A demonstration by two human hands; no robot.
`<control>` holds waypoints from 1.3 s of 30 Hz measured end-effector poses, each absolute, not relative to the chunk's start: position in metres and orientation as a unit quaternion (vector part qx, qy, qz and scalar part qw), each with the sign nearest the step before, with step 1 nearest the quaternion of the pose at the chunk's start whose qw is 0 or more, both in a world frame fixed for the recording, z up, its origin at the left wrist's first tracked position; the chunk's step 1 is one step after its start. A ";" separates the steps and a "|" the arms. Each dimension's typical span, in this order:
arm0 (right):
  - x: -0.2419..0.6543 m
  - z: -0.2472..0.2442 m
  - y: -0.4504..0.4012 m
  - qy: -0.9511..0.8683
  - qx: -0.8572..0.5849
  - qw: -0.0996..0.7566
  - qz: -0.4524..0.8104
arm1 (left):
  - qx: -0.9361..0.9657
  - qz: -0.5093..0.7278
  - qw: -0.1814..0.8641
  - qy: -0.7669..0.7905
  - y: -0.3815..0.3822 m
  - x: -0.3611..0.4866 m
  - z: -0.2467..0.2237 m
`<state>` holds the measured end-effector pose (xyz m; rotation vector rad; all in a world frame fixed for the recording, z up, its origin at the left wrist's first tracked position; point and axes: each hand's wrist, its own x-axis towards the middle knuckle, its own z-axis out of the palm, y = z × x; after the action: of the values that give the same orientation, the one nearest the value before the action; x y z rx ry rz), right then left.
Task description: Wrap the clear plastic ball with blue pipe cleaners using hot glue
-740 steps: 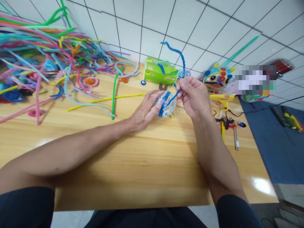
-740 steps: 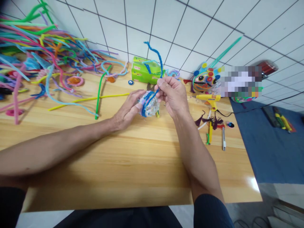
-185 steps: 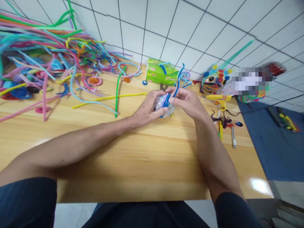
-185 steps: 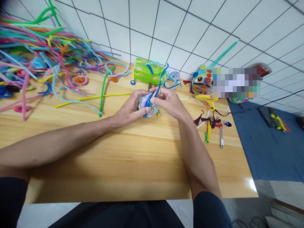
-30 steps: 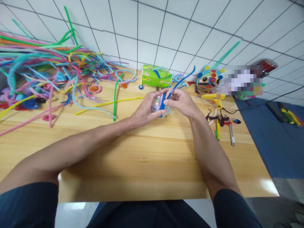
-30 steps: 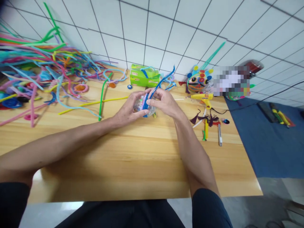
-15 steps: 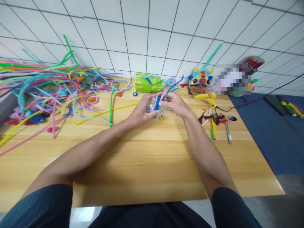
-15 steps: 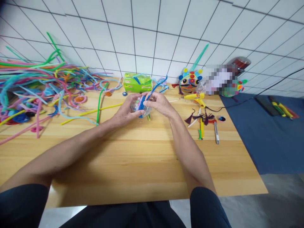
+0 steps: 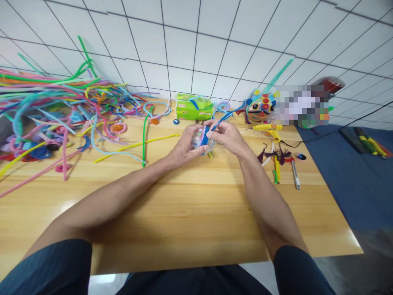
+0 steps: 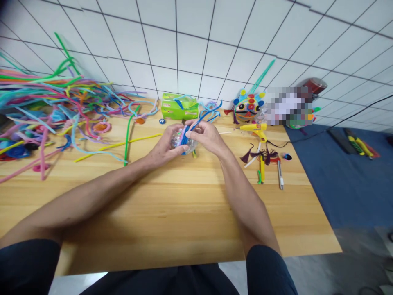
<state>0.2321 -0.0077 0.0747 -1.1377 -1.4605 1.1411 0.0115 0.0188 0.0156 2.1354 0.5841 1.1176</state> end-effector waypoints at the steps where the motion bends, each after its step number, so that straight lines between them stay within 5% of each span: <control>1: 0.231 0.074 -0.008 -0.595 -0.463 0.465 0.464 | 0.814 0.427 0.325 0.222 0.019 0.012 0.015; 39: 0.225 0.073 -0.009 -0.617 -0.457 0.461 0.444 | 0.735 0.424 0.468 0.246 0.022 0.010 0.029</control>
<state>0.2247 -0.0086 0.0726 -1.1246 -1.5188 1.0916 0.0100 0.0216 0.0290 1.8032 0.6028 1.0412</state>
